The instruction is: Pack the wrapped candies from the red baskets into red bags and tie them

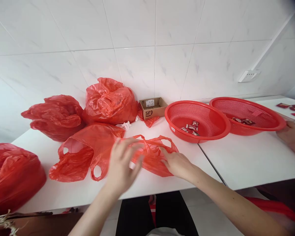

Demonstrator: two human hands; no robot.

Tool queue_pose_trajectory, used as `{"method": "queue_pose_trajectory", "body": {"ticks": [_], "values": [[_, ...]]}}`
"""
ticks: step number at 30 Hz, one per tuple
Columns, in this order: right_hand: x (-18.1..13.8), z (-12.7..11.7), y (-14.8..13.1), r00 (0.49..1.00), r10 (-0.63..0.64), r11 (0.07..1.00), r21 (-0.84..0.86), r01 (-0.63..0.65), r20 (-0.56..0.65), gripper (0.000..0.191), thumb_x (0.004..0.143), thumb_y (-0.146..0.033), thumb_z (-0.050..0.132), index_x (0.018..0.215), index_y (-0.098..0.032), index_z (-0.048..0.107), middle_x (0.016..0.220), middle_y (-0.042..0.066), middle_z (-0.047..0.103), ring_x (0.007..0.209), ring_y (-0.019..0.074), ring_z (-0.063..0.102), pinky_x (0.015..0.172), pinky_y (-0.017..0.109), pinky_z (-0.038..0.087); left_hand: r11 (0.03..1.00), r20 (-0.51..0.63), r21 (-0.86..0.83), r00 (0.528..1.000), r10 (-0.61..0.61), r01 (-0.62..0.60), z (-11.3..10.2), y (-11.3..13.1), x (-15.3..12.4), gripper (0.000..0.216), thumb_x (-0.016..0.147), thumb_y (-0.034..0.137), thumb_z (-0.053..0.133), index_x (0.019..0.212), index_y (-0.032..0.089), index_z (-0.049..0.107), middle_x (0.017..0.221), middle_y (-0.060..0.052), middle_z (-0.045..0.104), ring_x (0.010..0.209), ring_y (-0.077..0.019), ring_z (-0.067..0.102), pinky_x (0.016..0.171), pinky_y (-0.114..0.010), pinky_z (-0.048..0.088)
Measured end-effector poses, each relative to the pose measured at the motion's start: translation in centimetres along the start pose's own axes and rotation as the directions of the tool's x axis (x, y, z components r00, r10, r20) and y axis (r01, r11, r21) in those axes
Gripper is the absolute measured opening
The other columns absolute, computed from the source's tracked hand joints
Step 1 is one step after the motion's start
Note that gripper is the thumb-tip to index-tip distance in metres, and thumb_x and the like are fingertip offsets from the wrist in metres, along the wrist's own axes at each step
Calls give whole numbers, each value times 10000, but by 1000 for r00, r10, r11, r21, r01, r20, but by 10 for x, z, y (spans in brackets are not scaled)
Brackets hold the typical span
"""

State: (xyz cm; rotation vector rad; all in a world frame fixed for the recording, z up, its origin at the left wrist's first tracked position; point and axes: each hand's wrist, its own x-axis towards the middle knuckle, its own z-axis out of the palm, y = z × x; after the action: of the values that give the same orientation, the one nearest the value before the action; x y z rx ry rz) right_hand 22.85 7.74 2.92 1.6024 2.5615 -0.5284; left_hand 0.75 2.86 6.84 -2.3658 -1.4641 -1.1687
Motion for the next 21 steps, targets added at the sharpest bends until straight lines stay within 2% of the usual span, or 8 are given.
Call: {"method": "queue_pose_trajectory", "body": {"ticks": [2,4,7,9,13,17,19,21], "values": [[3,9,-8,999,-25,1000,18,24,42,618,947,-332,375,1535,-193,245,938,130,724,786,291,677,638,371,470,988,250,32,958,139,-151,24,21,1,271,931,277,520,1184,244,611,1277,-71,639,1248,-260,530,1171,-564,185],[5,14,-6,998,-44,999,23,43,42,635,935,-321,397,1535,-187,241,954,139,722,816,300,678,640,369,473,978,417,142,905,79,-150,44,26,-3,260,928,290,532,1146,210,649,1127,-82,716,1088,-270,630,1151,-628,187],[8,11,15,999,49,998,50,-48,-3,670,942,-314,412,1546,-118,196,996,176,713,902,322,677,701,383,479,950,536,272,844,-18,-152,54,10,-17,298,935,275,509,755,163,718,637,-60,696,714,-246,665,1090,-701,234],[10,4,35,988,155,985,85,-153,-21,582,965,-309,376,1500,-91,309,1064,193,699,950,317,674,758,387,479,942,574,272,819,3,-194,48,-4,-28,418,931,231,489,551,174,653,507,-35,611,643,-220,627,1081,-717,227],[10,-7,58,973,231,964,134,-230,14,434,975,-355,355,1219,-111,618,1123,183,689,975,314,670,803,392,487,948,523,239,850,56,-210,28,-16,-39,416,918,196,481,535,193,644,677,-18,642,743,-177,606,1127,-697,120],[-3,-13,47,987,161,967,195,-162,24,460,933,-418,470,1313,-181,578,1251,136,652,1067,284,648,862,361,491,935,244,353,966,-90,-2,24,-12,-37,442,947,305,475,575,213,695,1274,-79,612,1206,-307,524,1131,-686,97],[-15,-22,36,997,69,954,291,-76,34,518,920,-465,501,1373,-215,538,1298,110,632,1120,257,630,886,333,494,881,156,435,948,-279,187,26,-13,-38,457,959,375,446,639,233,739,1452,-87,474,1348,-393,383,1084,-722,177],[-27,-39,31,993,-111,875,478,75,48,561,904,-513,529,1384,-221,534,1325,98,619,1155,236,617,905,315,502,821,173,468,877,-448,327,29,-16,-42,438,973,411,394,824,265,779,1492,-115,405,1315,-419,420,1007,-704,323]]}}
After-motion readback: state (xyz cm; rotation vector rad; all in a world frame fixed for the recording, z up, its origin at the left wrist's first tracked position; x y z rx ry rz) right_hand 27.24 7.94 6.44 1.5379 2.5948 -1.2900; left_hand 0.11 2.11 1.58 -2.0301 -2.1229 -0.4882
